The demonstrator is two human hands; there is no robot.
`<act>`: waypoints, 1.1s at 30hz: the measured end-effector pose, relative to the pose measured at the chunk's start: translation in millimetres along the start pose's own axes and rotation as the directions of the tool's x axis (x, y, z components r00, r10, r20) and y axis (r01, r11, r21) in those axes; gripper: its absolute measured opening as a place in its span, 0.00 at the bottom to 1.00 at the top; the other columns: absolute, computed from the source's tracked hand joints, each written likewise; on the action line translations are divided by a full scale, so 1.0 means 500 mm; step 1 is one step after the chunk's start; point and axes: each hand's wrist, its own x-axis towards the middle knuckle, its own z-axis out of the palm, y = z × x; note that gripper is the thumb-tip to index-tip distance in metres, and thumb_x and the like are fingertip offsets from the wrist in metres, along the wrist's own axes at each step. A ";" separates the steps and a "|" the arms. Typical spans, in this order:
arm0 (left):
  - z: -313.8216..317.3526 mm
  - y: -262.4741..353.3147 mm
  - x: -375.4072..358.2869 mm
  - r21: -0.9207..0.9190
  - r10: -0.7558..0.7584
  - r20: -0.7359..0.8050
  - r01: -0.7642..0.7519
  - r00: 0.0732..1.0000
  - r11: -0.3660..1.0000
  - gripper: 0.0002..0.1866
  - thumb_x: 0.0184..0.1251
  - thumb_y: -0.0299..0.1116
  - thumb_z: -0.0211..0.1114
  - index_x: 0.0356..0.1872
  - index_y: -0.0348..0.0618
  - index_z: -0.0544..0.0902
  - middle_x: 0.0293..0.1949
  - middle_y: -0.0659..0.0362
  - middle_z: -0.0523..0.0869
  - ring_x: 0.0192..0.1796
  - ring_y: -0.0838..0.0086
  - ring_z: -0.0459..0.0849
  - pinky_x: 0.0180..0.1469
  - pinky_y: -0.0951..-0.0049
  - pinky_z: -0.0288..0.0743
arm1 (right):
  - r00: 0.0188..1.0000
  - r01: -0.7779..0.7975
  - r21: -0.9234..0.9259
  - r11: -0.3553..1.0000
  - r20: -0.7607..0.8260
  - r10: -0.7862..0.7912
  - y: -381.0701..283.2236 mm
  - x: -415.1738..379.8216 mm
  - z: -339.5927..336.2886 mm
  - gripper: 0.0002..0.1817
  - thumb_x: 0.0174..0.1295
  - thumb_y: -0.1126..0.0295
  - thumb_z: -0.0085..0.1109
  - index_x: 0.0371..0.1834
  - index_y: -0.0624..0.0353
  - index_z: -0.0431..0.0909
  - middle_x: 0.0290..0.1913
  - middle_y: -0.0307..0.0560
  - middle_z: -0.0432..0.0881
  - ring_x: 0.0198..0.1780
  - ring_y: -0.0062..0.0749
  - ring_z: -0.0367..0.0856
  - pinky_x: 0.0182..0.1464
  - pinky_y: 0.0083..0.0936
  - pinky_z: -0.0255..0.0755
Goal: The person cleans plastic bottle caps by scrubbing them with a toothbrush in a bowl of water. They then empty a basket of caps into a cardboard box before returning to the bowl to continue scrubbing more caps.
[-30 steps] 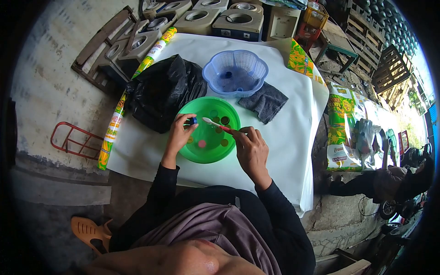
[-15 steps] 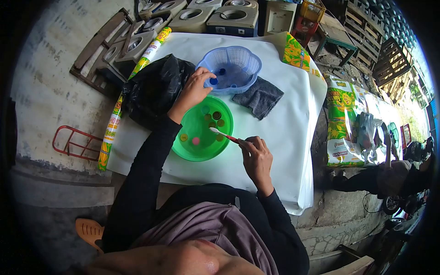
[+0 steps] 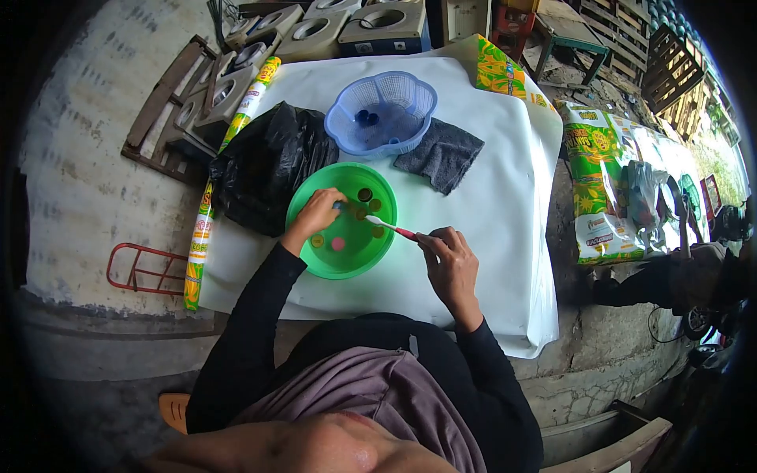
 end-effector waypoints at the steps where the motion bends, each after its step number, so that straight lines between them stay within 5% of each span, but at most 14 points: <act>1: -0.009 0.006 -0.013 -0.041 -0.043 0.006 0.044 0.999 0.998 0.16 0.57 0.16 0.68 0.49 0.32 0.85 0.46 0.48 0.86 0.51 0.55 0.87 0.54 0.61 0.80 | 1.000 0.009 0.000 1.000 0.014 -0.009 -0.003 0.002 0.002 0.08 0.58 0.72 0.71 0.40 0.47 0.89 0.36 0.35 0.81 0.36 0.32 0.80 0.32 0.30 0.73; 4: -0.022 0.012 -0.046 -0.608 -0.266 0.107 0.275 0.958 0.745 0.15 0.62 0.17 0.69 0.51 0.31 0.84 0.46 0.53 0.86 0.50 0.65 0.89 0.52 0.69 0.83 | 0.998 0.039 0.002 0.999 0.042 -0.039 -0.019 0.012 0.012 0.08 0.58 0.71 0.71 0.41 0.47 0.89 0.36 0.34 0.81 0.36 0.32 0.80 0.33 0.30 0.74; 10: -0.031 0.055 -0.122 -0.779 -0.185 -0.081 0.053 0.979 0.625 0.20 0.60 0.21 0.74 0.55 0.34 0.82 0.47 0.53 0.88 0.47 0.72 0.90 0.47 0.73 0.83 | 0.991 0.112 0.034 0.993 0.073 -0.114 -0.077 0.042 0.047 0.08 0.60 0.70 0.69 0.42 0.45 0.89 0.37 0.34 0.80 0.37 0.32 0.80 0.33 0.31 0.74; 14: -0.011 0.065 -0.156 -0.824 -0.305 -0.081 0.108 0.949 0.556 0.21 0.60 0.21 0.75 0.55 0.32 0.81 0.47 0.53 0.88 0.46 0.73 0.89 0.46 0.73 0.83 | 0.992 0.093 -0.053 0.994 0.095 -0.087 -0.096 0.050 0.058 0.09 0.61 0.70 0.68 0.44 0.45 0.89 0.38 0.35 0.81 0.37 0.33 0.80 0.34 0.31 0.75; 15: -0.006 0.067 -0.157 -0.780 -0.283 -0.189 0.031 0.940 0.626 0.20 0.60 0.22 0.75 0.54 0.31 0.81 0.47 0.53 0.88 0.44 0.73 0.89 0.44 0.73 0.83 | 0.992 0.091 -0.017 0.996 0.091 -0.089 -0.097 0.048 0.061 0.10 0.61 0.70 0.68 0.44 0.45 0.89 0.38 0.35 0.80 0.38 0.33 0.81 0.34 0.32 0.75; 18: -0.007 0.073 -0.171 -0.760 -0.342 -0.180 0.090 0.923 0.644 0.19 0.63 0.20 0.72 0.54 0.31 0.80 0.46 0.56 0.87 0.46 0.77 0.87 0.45 0.77 0.81 | 0.971 0.156 0.054 0.986 0.175 -0.163 -0.103 0.037 0.073 0.10 0.61 0.71 0.67 0.44 0.45 0.89 0.38 0.35 0.80 0.38 0.33 0.81 0.34 0.32 0.75; 21: 0.006 0.068 -0.180 -0.747 -0.388 -0.205 0.112 0.899 0.655 0.16 0.66 0.23 0.71 0.52 0.31 0.80 0.45 0.57 0.87 0.45 0.76 0.87 0.46 0.77 0.82 | 0.974 0.162 -0.094 0.982 0.173 -0.145 -0.110 0.064 0.065 0.12 0.58 0.74 0.66 0.43 0.44 0.90 0.37 0.36 0.80 0.38 0.33 0.79 0.36 0.32 0.75; 24: 0.025 0.053 -0.181 -0.910 -0.431 -0.181 0.016 0.884 0.415 0.13 0.71 0.28 0.69 0.51 0.31 0.81 0.44 0.55 0.88 0.44 0.76 0.89 0.45 0.76 0.81 | 0.955 0.229 -0.185 0.956 0.234 -0.184 -0.102 0.081 0.074 0.14 0.56 0.76 0.65 0.43 0.44 0.90 0.37 0.36 0.80 0.39 0.34 0.78 0.38 0.32 0.75; 26: 0.025 0.047 -0.182 -0.908 -0.432 -0.186 0.013 0.882 0.419 0.13 0.75 0.31 0.65 0.52 0.31 0.80 0.45 0.56 0.87 0.46 0.76 0.88 0.48 0.77 0.82 | 0.912 0.305 -0.211 0.929 0.347 -0.220 -0.098 0.086 0.075 0.14 0.56 0.76 0.65 0.43 0.44 0.90 0.37 0.36 0.81 0.39 0.34 0.78 0.38 0.31 0.75; 33: 0.007 0.074 -0.184 -0.985 -0.423 -0.169 -0.140 0.890 0.100 0.14 0.81 0.33 0.57 0.58 0.34 0.79 0.47 0.56 0.86 0.50 0.73 0.87 0.52 0.75 0.84 | 0.971 0.204 -0.042 0.978 0.137 -0.197 -0.153 0.084 0.056 0.10 0.57 0.75 0.69 0.41 0.48 0.90 0.36 0.37 0.82 0.38 0.35 0.82 0.36 0.32 0.75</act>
